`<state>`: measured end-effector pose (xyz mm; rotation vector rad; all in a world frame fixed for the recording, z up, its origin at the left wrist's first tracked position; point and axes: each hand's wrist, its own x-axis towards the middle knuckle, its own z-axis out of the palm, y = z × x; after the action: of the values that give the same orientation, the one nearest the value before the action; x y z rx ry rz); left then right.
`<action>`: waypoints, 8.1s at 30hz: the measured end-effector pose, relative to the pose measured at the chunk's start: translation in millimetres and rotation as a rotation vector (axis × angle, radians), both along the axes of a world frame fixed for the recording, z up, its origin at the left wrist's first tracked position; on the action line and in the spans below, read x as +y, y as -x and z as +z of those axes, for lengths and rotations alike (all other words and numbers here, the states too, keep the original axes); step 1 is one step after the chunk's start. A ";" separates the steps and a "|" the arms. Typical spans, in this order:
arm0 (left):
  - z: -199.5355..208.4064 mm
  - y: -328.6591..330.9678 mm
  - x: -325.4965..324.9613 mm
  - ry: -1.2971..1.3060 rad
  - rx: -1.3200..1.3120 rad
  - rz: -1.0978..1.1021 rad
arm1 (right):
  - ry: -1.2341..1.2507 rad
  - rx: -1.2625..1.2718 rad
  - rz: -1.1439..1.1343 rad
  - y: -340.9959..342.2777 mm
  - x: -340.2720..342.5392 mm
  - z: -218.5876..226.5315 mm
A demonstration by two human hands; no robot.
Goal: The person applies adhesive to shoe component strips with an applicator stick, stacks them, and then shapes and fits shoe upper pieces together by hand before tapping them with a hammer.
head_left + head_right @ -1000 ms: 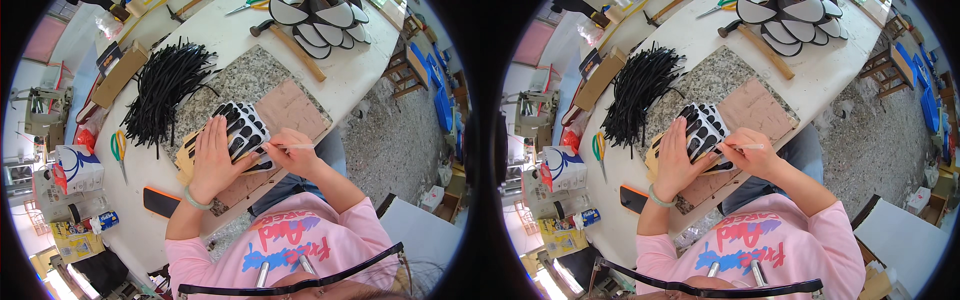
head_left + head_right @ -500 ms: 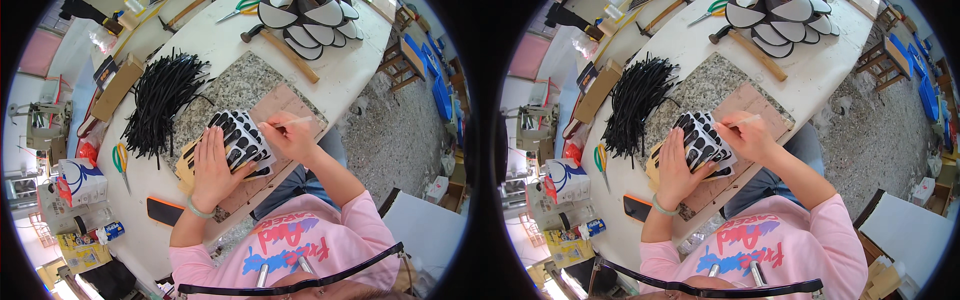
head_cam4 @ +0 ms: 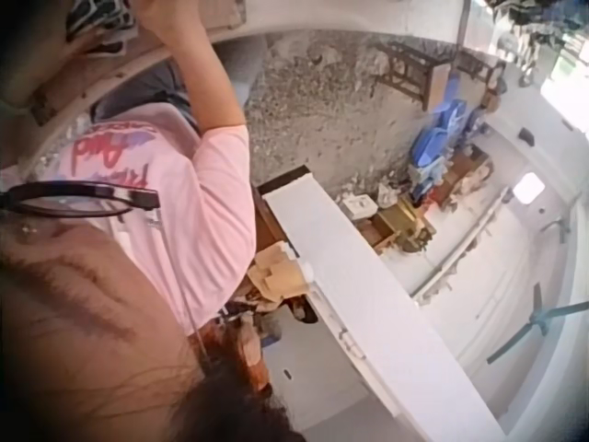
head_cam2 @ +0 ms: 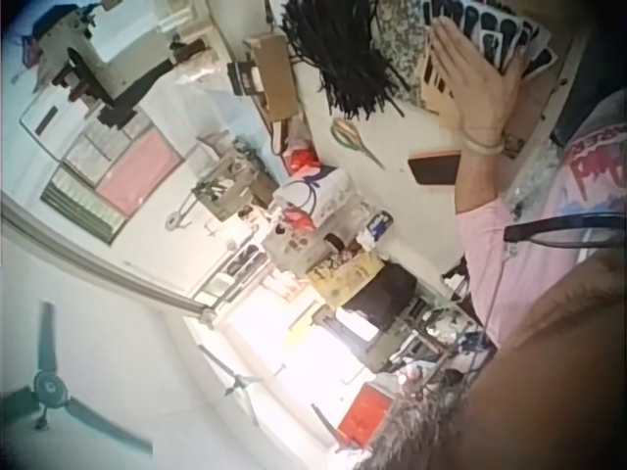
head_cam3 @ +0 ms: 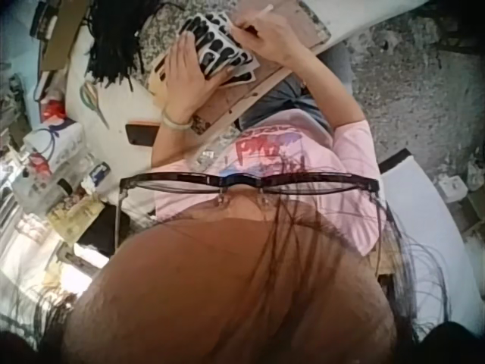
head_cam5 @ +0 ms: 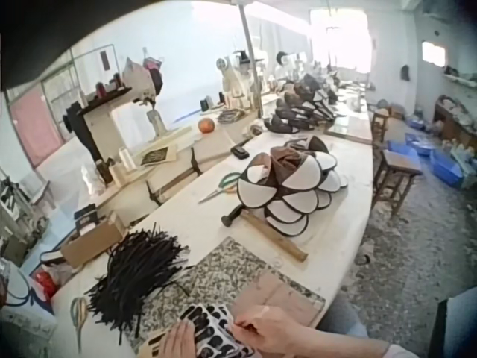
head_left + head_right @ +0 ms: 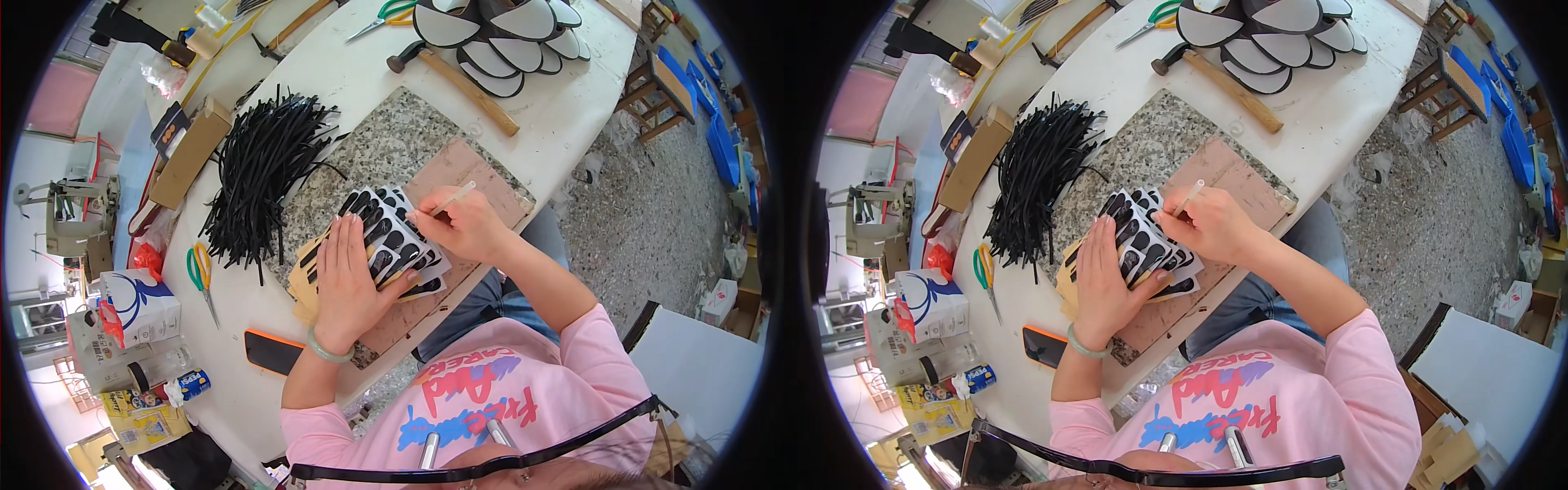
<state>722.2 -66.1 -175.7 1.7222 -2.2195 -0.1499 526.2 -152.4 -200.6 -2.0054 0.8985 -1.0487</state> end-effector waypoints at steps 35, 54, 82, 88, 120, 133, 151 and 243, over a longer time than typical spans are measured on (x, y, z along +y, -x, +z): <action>28.7 -32.7 -8.5 -0.602 0.426 0.185 | -0.976 -0.109 0.394 18.9 129.5 -4.0; 20.3 9.1 35.1 -0.501 0.767 0.218 | -1.025 -0.264 0.387 19.9 147.0 -33.5; 11.2 40.1 50.3 -0.048 1.101 0.009 | -0.439 -0.556 0.539 44.4 70.3 22.4; 9.6 16.0 21.5 0.116 1.086 0.004 | -0.228 -0.253 0.670 28.8 7.6 61.7; -4.5 111.2 -20.2 -0.506 2.574 -0.796 | 0.479 0.267 0.070 105.7 -137.7 -27.5; 66.4 122.8 -111.8 -0.396 2.846 -0.404 | -0.352 0.343 0.575 175.1 -152.7 31.0; 68.4 83.0 -175.4 0.049 2.764 -0.768 | -0.600 0.303 0.113 196.0 -515.5 194.0; 157.8 416.6 -150.1 1.277 2.093 0.523 | -0.669 0.207 2.125 99.9 -224.7 239.2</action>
<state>305.6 -216.2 -17.9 0.4478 -0.0382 -0.1747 426.3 -377.1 38.6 -1.2906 -0.8356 0.6221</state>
